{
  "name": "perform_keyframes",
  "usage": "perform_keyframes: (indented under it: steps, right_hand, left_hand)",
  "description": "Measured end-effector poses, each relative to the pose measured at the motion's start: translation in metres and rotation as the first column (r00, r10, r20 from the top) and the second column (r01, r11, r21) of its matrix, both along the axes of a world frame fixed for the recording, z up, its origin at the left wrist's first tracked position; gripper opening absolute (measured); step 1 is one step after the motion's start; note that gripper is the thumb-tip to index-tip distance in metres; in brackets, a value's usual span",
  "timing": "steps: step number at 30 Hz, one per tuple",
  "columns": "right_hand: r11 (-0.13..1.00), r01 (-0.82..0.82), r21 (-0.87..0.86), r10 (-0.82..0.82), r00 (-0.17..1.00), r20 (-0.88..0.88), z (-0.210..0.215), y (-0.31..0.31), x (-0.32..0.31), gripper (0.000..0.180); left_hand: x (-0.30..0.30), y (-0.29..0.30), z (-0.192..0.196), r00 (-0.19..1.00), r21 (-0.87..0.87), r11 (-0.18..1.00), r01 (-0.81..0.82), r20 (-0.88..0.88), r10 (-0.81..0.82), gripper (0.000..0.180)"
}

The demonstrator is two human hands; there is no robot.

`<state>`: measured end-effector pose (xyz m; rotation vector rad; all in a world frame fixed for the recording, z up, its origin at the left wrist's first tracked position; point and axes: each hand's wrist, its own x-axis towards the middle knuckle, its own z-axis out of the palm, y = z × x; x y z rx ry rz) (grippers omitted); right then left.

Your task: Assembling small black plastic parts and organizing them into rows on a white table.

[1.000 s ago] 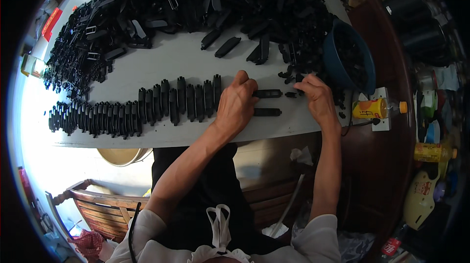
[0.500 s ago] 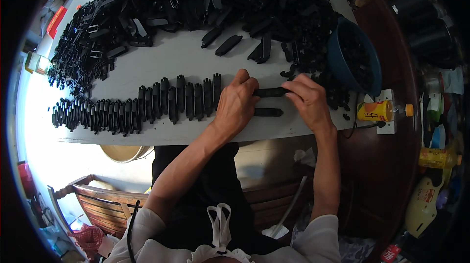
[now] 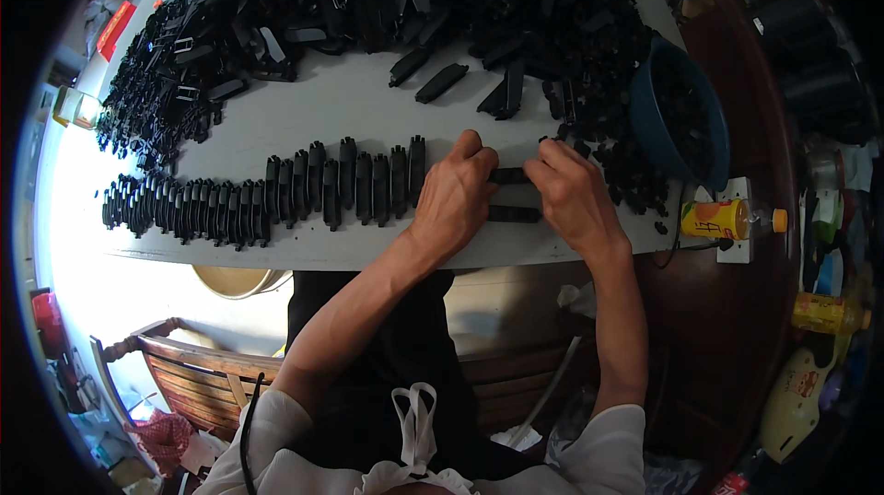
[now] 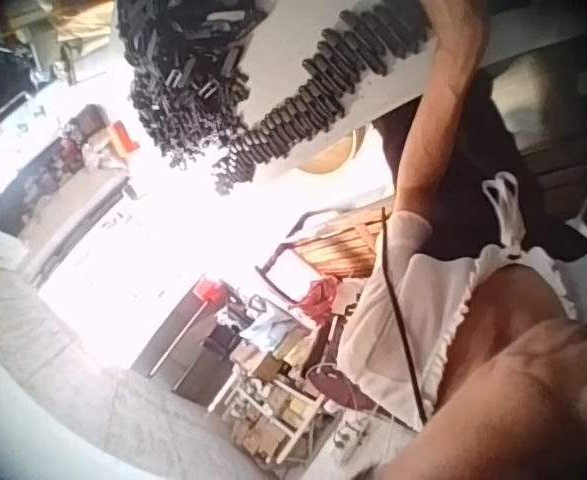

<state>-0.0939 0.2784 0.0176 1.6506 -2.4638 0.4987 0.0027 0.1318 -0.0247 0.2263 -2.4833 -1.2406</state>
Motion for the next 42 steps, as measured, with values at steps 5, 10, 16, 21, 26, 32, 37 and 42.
perform_keyframes:
  steps: [5,10,16,21,26,32,37,42]
  right_hand:
    - [0.998,0.001,-0.060,0.011,0.980,0.200,0.001,0.005,-0.003,0.017]
    - [0.978,0.048,-0.201,0.038,0.914,0.404,0.007,0.010,-0.004,0.023]
    - [0.990,-0.013,-0.140,0.035,0.987,0.158,-0.008,0.007,-0.005,0.020]
    - [0.996,-0.067,-0.061,0.065,0.997,-0.035,-0.006,0.002,-0.001,0.008]
    - [0.994,-0.102,-0.028,0.103,0.995,0.008,-0.006,0.006,-0.004,0.016]
    - [0.997,0.071,-0.020,-0.056,0.902,0.427,-0.001,0.003,-0.007,0.013]
    - [0.981,0.121,0.151,-0.169,0.916,0.365,0.000,-0.008,-0.003,0.008]
    - [0.981,0.155,0.120,-0.180,0.956,0.231,-0.002,-0.012,0.009,0.009]
  left_hand:
    - [0.000,-0.001,0.000,1.000,-0.005,1.000,0.001,0.001,-0.001,0.023]
    - [-0.001,0.000,0.002,1.000,-0.003,1.000,0.000,0.016,0.000,0.023]
    - [-0.001,0.001,0.002,1.000,-0.002,1.000,-0.003,0.009,0.003,0.023]
    - [-0.001,0.000,0.004,1.000,0.015,1.000,-0.003,0.006,0.003,0.023]
    - [0.000,0.000,0.002,1.000,0.006,1.000,-0.007,-0.003,0.007,0.023]
    - [-0.001,0.000,0.004,1.000,0.019,1.000,0.011,0.002,-0.011,0.023]
    - [0.000,-0.001,0.003,0.999,0.024,0.999,0.031,-0.011,-0.031,0.023]
    - [-0.001,-0.002,0.004,0.999,0.005,0.999,0.038,0.001,-0.038,0.023]
